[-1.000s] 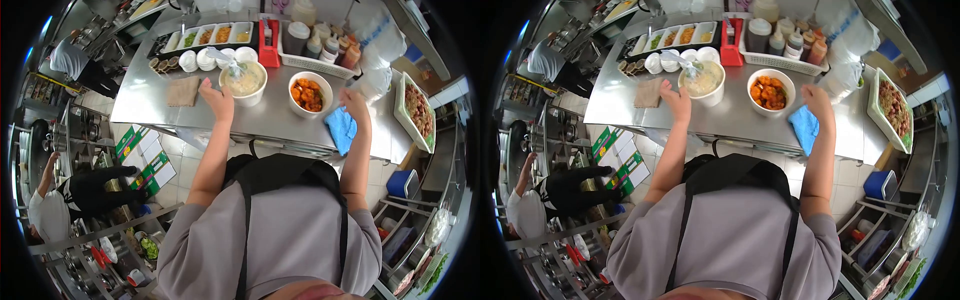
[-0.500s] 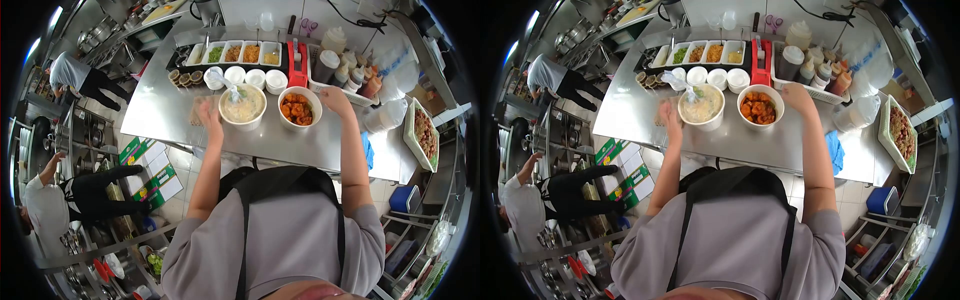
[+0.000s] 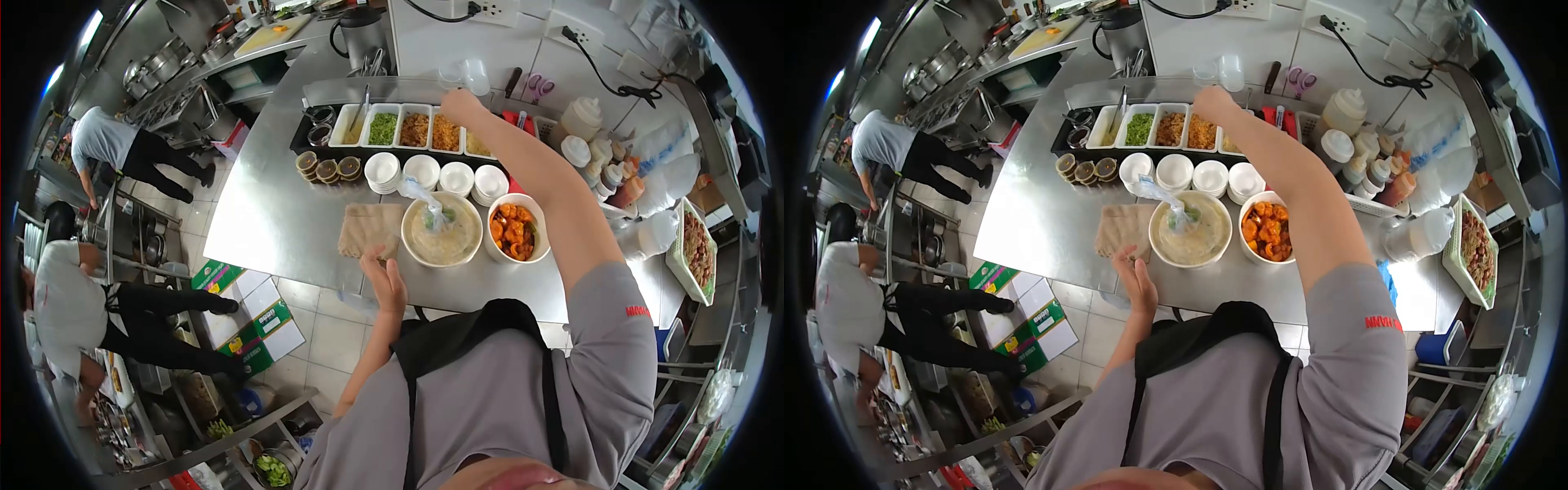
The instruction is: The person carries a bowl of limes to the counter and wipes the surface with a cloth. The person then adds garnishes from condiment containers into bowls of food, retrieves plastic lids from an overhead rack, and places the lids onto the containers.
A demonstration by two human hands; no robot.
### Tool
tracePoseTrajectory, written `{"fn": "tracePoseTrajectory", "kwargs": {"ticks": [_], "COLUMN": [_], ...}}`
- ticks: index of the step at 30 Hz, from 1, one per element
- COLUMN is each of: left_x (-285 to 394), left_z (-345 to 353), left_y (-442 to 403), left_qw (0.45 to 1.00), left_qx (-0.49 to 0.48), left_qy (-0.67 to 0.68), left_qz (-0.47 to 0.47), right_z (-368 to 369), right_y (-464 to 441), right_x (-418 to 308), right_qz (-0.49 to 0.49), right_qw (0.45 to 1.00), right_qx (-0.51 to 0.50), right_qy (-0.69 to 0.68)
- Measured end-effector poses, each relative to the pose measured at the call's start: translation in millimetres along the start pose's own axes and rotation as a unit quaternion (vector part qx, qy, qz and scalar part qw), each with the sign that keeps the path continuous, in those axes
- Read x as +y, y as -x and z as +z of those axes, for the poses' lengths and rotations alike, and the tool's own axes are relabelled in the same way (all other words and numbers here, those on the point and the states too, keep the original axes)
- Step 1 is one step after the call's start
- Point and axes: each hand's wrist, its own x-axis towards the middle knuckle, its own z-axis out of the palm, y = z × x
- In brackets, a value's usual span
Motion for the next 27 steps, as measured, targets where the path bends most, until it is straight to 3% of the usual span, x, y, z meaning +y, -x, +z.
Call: {"fn": "tracePoseTrajectory", "kwargs": {"ticks": [3, 9, 15, 18, 24, 27], "left_x": [-4, -1, -6, -7, -8, -5], "left_z": [-2, -5, -3, -4, -3, -4], "left_y": [8, 1, 2, 3, 3, 1], "left_qw": [0.999, 1.000, 0.997, 0.996, 0.995, 0.995], "left_qx": [-0.010, -0.011, -0.013, -0.018, -0.007, -0.002], "left_qy": [0.033, 0.020, 0.069, 0.084, 0.096, 0.095], "left_qz": [-0.039, -0.017, -0.019, -0.034, -0.019, -0.015], "right_z": [-6, -27, -33, -12, -7, -20], "right_y": [-1, 2, 36, 46, 76, 88], "right_x": [1, 9, -1, -11, -31, -34], "right_qz": [-0.030, -0.005, 0.120, 0.112, 0.080, 0.131], "right_qw": [0.995, 1.000, 0.983, 0.982, 0.973, 0.963], "right_qx": [0.013, -0.014, 0.069, 0.057, 0.149, 0.157], "right_qy": [0.089, -0.018, -0.121, -0.139, -0.155, -0.178]}}
